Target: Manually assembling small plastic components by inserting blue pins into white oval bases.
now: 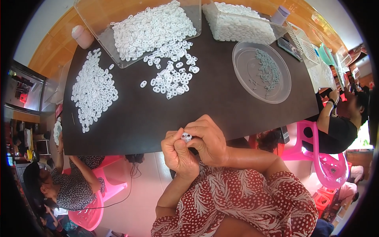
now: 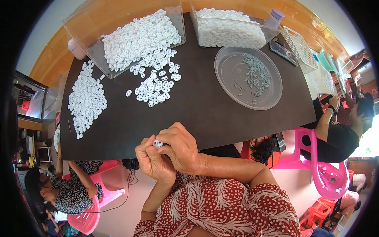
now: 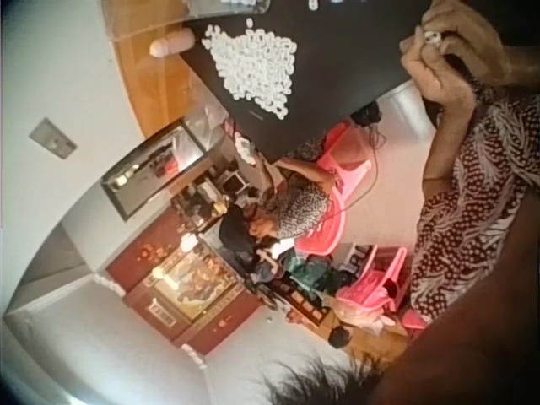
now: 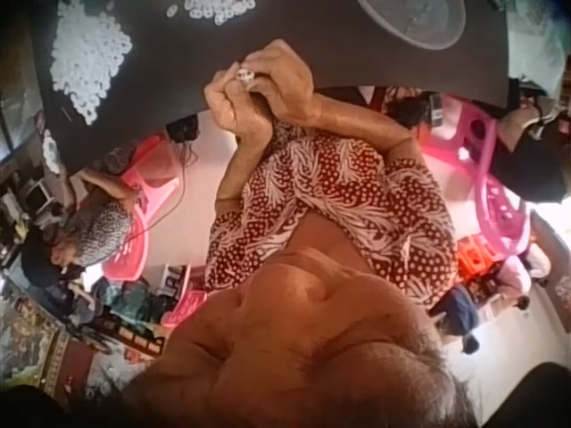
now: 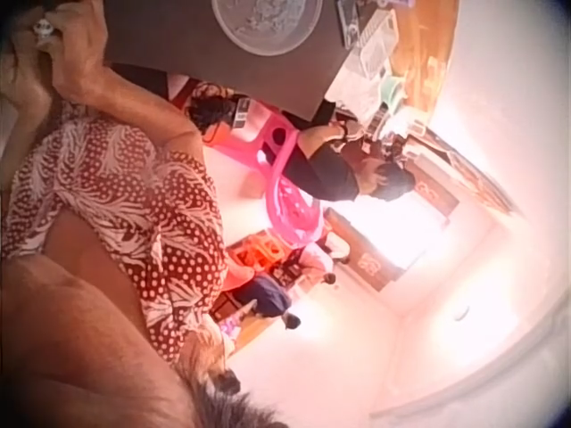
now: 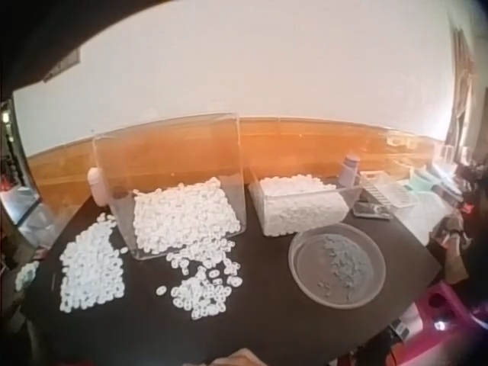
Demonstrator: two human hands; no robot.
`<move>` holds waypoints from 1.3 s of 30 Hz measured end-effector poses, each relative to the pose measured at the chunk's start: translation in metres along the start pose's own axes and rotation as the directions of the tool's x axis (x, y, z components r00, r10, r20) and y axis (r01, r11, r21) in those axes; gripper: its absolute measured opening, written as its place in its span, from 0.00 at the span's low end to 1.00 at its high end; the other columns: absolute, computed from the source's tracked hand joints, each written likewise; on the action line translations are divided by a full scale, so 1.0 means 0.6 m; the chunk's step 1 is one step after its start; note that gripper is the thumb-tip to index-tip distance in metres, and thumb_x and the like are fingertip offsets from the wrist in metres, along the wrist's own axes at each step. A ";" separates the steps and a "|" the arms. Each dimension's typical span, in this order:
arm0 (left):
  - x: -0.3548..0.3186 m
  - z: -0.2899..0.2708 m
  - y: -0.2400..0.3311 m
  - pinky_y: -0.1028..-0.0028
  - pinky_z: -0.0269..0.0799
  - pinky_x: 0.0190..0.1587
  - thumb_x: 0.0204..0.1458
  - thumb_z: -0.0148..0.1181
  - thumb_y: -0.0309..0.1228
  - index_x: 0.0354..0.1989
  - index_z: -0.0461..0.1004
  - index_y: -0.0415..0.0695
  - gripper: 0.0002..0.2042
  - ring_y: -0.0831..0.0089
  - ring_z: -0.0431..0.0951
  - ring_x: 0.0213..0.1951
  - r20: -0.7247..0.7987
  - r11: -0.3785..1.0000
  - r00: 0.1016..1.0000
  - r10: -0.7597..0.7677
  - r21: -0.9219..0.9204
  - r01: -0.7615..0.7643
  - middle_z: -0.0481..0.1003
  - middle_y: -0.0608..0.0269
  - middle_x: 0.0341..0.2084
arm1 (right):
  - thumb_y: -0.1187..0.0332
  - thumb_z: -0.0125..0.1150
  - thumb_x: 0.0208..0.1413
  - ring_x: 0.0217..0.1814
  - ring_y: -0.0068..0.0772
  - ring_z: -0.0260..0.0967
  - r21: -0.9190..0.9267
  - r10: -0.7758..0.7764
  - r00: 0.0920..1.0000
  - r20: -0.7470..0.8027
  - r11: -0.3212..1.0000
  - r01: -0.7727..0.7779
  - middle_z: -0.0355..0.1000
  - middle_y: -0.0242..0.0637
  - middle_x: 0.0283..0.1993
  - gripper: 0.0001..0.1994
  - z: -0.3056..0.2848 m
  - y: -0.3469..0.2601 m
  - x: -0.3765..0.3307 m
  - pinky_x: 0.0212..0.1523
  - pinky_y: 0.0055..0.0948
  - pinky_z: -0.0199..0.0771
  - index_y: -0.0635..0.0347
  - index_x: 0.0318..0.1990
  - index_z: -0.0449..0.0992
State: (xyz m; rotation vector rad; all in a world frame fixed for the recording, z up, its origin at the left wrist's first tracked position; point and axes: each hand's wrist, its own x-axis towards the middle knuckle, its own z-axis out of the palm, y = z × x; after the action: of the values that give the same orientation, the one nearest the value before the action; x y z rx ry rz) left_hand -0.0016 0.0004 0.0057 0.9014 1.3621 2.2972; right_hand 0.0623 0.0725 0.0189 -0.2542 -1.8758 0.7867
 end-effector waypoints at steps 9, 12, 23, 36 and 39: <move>0.001 0.001 -0.021 0.79 0.62 0.36 0.62 0.48 0.34 0.39 0.67 0.37 0.11 0.78 0.64 0.32 -0.017 0.996 0.998 0.062 0.065 -0.061 0.67 0.64 0.29 | 0.76 0.64 0.47 0.30 0.41 0.66 0.003 -0.015 1.000 0.003 1.000 0.015 0.71 0.46 0.37 0.15 0.006 0.014 -0.004 0.29 0.32 0.68 0.67 0.42 0.69; 0.006 0.004 -0.020 0.79 0.62 0.36 0.62 0.48 0.33 0.37 0.66 0.37 0.10 0.80 0.63 0.32 -0.017 0.995 0.998 0.063 0.075 -0.062 0.66 0.65 0.29 | 0.77 0.63 0.46 0.29 0.40 0.66 -0.014 -0.023 1.000 0.012 1.000 0.023 0.71 0.45 0.36 0.14 0.007 0.020 -0.007 0.28 0.32 0.67 0.67 0.42 0.69; 0.054 -0.028 0.004 0.74 0.68 0.33 0.55 0.55 0.23 0.44 0.75 0.39 0.09 0.71 0.72 0.30 0.211 0.857 0.973 -0.088 0.514 -0.034 0.73 0.61 0.27 | 0.80 0.64 0.44 0.30 0.35 0.68 -0.015 0.313 0.947 0.071 0.950 -0.312 0.72 0.37 0.30 0.08 -0.048 0.028 0.016 0.30 0.29 0.68 0.63 0.33 0.74; 0.239 -0.087 -0.070 0.65 0.70 0.29 0.39 0.54 0.18 0.33 0.78 0.49 0.13 0.61 0.69 0.33 0.614 0.243 0.774 0.154 0.736 -0.632 0.70 0.63 0.28 | 0.75 0.59 0.51 0.35 0.17 0.67 -0.270 0.298 0.928 -0.226 0.896 -0.353 0.74 0.30 0.33 0.09 -0.241 0.132 0.275 0.38 0.19 0.67 0.65 0.41 0.76; 0.248 -0.103 -0.075 0.64 0.70 0.29 0.38 0.55 0.18 0.32 0.78 0.48 0.13 0.61 0.69 0.33 0.604 0.223 0.783 0.152 0.751 -0.622 0.70 0.63 0.28 | 0.74 0.58 0.52 0.35 0.19 0.68 -0.498 0.129 0.961 -0.246 0.834 -0.239 0.74 0.32 0.32 0.09 -0.282 0.188 0.318 0.38 0.20 0.67 0.64 0.41 0.76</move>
State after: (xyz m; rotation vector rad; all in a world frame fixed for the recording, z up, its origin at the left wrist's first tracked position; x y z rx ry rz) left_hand -0.1558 0.0645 -0.0021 2.1778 2.4745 1.0981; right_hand 0.1081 0.3235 0.1321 -0.8435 -1.8533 0.3350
